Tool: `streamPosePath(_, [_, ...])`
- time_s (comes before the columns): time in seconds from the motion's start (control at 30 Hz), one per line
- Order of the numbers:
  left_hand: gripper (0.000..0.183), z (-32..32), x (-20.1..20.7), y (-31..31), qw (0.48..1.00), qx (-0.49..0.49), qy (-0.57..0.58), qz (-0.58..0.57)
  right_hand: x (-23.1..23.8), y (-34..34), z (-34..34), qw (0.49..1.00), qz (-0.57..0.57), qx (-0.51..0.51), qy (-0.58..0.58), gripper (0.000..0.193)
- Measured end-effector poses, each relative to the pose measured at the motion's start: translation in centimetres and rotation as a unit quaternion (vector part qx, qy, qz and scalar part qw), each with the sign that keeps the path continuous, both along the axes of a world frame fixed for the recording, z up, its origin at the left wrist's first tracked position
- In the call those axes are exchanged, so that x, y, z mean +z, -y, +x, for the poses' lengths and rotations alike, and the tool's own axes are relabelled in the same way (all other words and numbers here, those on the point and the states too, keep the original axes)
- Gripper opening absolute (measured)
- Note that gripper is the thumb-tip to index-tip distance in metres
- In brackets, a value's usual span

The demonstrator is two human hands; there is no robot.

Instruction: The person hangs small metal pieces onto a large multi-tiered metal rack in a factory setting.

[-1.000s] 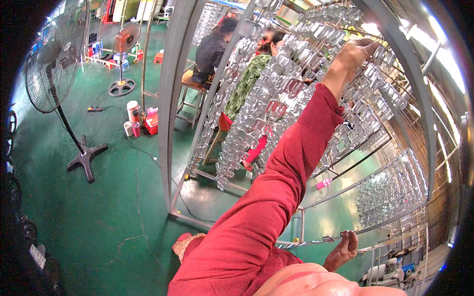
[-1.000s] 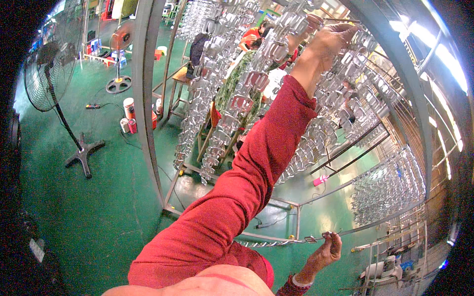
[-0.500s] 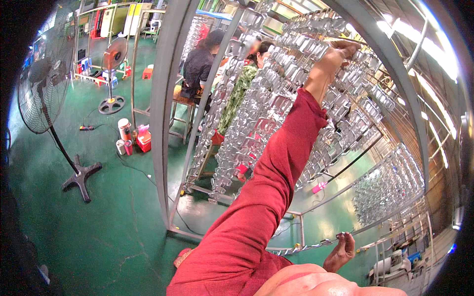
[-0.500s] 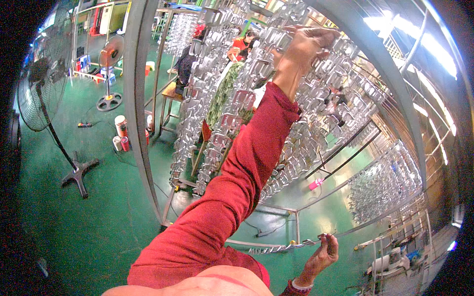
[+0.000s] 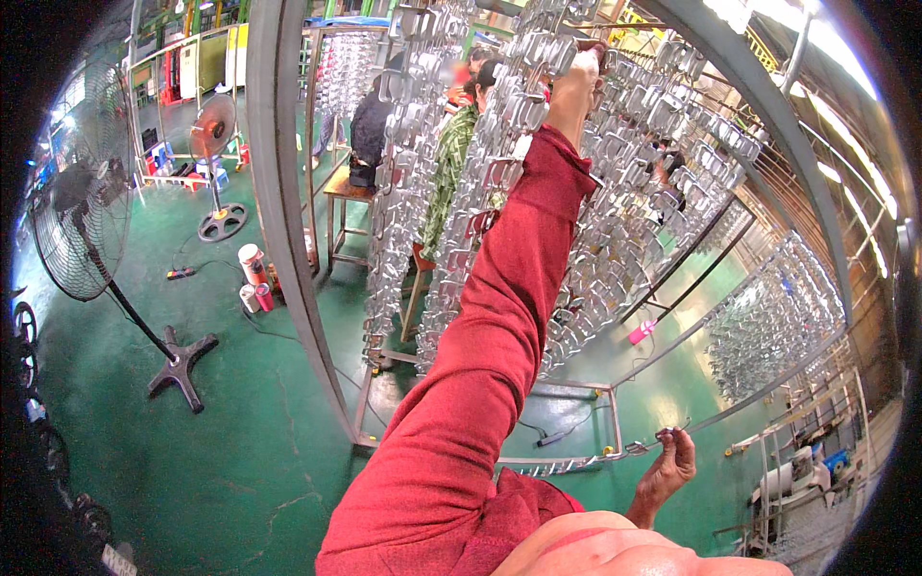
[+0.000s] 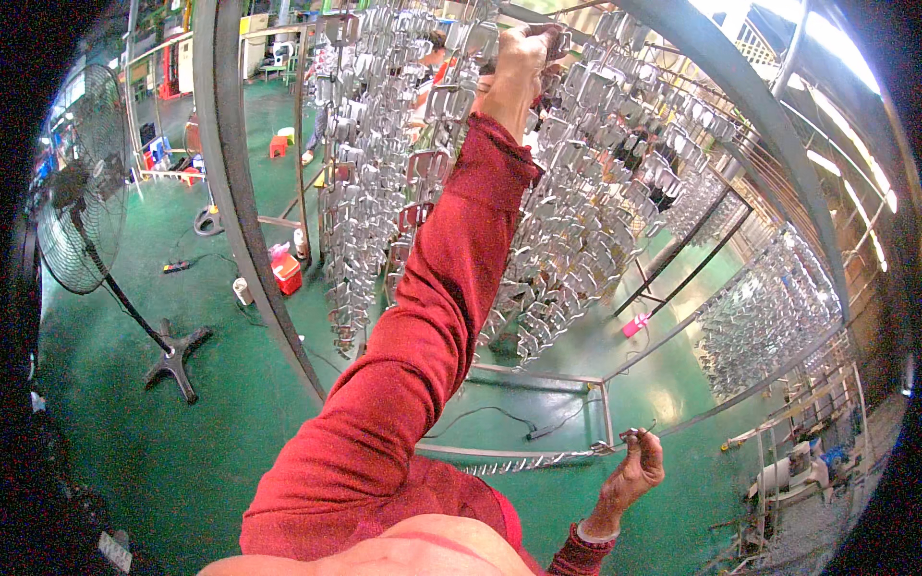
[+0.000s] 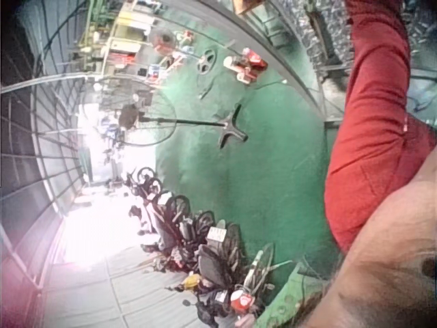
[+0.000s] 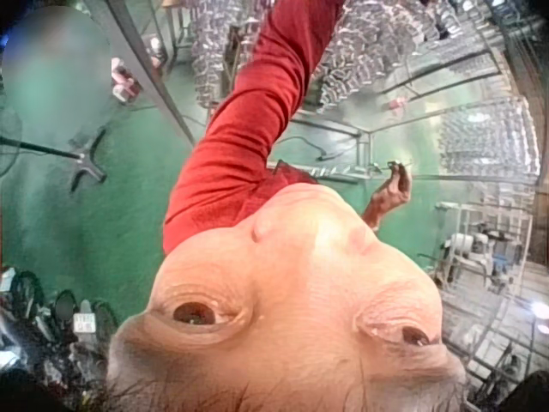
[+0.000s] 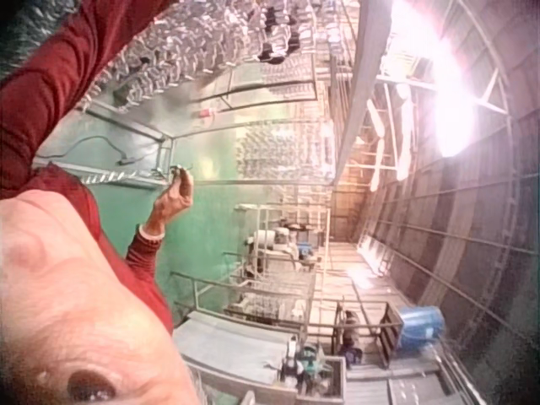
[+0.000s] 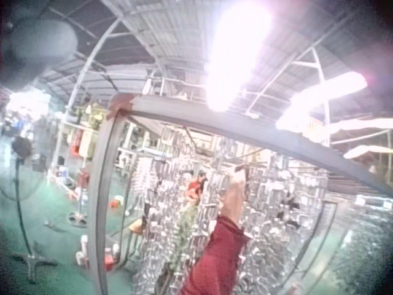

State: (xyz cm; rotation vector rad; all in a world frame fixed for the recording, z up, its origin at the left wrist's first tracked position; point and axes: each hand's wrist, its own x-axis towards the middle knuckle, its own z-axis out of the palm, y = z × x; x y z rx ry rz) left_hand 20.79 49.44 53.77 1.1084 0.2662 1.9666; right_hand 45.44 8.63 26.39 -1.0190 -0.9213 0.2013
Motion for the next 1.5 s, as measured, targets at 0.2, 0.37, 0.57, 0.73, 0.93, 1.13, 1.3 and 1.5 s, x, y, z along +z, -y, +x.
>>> streamPosePath(0.2, [0.01, -0.1, -0.5, 1.1, 0.996, -0.032, 0.08, -0.037, 0.4, -0.1, 0.2, 1.0, 0.002, -0.001, 0.015, 0.014])
streamPosePath(0.37, [0.016, 0.0, 0.6, 0.1, 0.996, -0.024, 0.087, -0.029, 0.7, 0.1, 0.5, 1.0, 0.027, -0.009, 0.012, 0.013])
streamPosePath(0.57, [0.022, 0.1, 1.9, -0.7, 0.996, -0.02, 0.091, -0.009, 1.0, 0.6, 0.8, 0.999, 0.006, -0.041, 0.006, 0.013])
streamPosePath(0.73, [0.028, 0.0, 2.1, -1.1, 0.996, -0.014, 0.087, 0.006, 1.0, 0.7, 0.9, 0.999, -0.006, -0.054, 0.0, 0.014])
streamPosePath(0.93, [0.034, 0.0, 2.3, -1.0, 0.996, -0.016, 0.08, 0.024, 1.0, 0.9, 1.4, 0.998, 0.004, -0.058, 0.012, 0.016])
streamPosePath(1.13, [0.041, -0.6, 2.1, 0.6, 0.997, -0.009, 0.049, 0.054, 0.8, 0.4, 1.3, 0.999, -0.007, -0.036, 0.01, 0.015])
streamPosePath(1.3, [0.046, -0.7, 1.1, 4.4, 0.994, -0.036, -0.003, 0.101, 0.0, 0.3, 1.7, 1.0, -0.005, -0.022, 0.013, 0.015])
streamPosePath(1.5, [0.052, -2.2, 0.3, 13.4, 0.973, -0.122, -0.107, 0.163, -0.4, -0.4, 1.3, 1.0, -0.018, 0.007, 0.013, 0.013])
